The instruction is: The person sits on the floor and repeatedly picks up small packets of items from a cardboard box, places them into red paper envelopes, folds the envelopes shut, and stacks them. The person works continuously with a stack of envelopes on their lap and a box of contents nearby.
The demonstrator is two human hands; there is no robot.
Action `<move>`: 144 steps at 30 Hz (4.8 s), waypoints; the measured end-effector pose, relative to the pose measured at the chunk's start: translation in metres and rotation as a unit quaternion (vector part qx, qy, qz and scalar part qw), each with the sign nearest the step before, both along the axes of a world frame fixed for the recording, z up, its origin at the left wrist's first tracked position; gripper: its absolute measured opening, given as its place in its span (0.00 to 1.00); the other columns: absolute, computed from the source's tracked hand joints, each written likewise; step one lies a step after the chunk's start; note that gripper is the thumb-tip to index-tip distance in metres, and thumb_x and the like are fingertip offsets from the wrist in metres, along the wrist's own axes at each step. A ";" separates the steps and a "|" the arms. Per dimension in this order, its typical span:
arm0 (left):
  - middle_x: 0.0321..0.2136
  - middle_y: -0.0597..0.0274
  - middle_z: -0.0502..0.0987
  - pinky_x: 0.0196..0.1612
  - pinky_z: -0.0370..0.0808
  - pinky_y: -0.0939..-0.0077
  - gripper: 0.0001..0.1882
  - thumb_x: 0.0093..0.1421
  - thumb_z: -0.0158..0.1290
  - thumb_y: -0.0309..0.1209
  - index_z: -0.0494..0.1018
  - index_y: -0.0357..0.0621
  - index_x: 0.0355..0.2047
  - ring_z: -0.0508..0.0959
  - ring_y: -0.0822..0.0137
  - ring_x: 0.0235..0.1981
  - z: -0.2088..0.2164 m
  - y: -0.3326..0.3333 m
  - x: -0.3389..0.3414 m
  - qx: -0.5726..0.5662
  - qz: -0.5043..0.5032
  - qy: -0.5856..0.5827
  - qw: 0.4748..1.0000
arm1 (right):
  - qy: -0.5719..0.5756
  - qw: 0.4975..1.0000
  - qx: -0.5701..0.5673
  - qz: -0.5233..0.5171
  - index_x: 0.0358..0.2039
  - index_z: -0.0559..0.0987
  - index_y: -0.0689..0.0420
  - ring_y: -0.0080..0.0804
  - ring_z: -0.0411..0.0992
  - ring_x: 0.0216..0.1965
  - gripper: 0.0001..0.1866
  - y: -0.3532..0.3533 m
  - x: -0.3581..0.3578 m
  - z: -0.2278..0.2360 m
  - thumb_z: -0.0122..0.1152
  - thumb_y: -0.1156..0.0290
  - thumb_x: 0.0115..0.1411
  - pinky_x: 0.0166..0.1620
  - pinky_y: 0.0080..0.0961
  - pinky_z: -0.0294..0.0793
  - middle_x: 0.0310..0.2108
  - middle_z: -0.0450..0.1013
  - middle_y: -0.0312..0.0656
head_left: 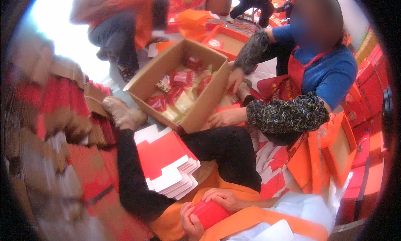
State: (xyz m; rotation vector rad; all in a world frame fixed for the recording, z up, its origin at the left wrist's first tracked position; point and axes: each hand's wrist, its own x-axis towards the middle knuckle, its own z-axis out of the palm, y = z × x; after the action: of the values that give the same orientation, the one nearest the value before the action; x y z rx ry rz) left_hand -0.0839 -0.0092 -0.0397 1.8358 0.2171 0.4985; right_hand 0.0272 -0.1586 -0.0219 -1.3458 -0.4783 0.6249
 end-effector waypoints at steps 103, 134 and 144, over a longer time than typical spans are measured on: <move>0.30 0.62 0.74 0.37 0.70 0.78 0.18 0.61 0.46 0.36 0.65 0.36 0.47 0.72 0.76 0.33 -0.011 0.153 0.174 -0.121 0.106 0.146 0.976 | -0.516 0.828 -0.191 0.107 0.40 0.72 0.63 0.47 0.65 0.47 0.14 0.119 0.115 -0.038 0.53 0.72 0.54 0.50 0.32 0.66 0.44 0.68 0.50; 0.35 0.62 0.73 0.40 0.68 0.76 0.13 0.61 0.44 0.32 0.68 0.34 0.41 0.71 0.72 0.35 0.062 0.020 0.068 -0.383 0.203 0.133 0.892 | 0.283 0.928 -0.091 0.223 0.44 0.72 0.63 0.30 0.68 0.45 0.16 0.034 0.021 0.044 0.44 0.65 0.62 0.49 0.25 0.65 0.42 0.71 0.44; 0.44 0.54 0.66 0.49 0.64 0.69 0.27 0.57 0.49 0.33 0.52 0.35 0.52 0.68 0.64 0.45 0.050 0.000 0.016 -0.312 0.100 0.178 0.928 | -0.278 0.951 -0.130 0.037 0.47 0.68 0.61 0.42 0.63 0.51 0.20 0.050 0.085 0.067 0.54 0.71 0.52 0.53 0.31 0.61 0.46 0.66 0.49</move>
State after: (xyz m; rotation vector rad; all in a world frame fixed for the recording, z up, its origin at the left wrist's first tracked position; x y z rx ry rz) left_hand -0.0681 -0.0093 0.0107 1.2633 0.7317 0.1898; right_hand 0.1124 -0.1086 0.0453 -1.7683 -0.9286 0.3673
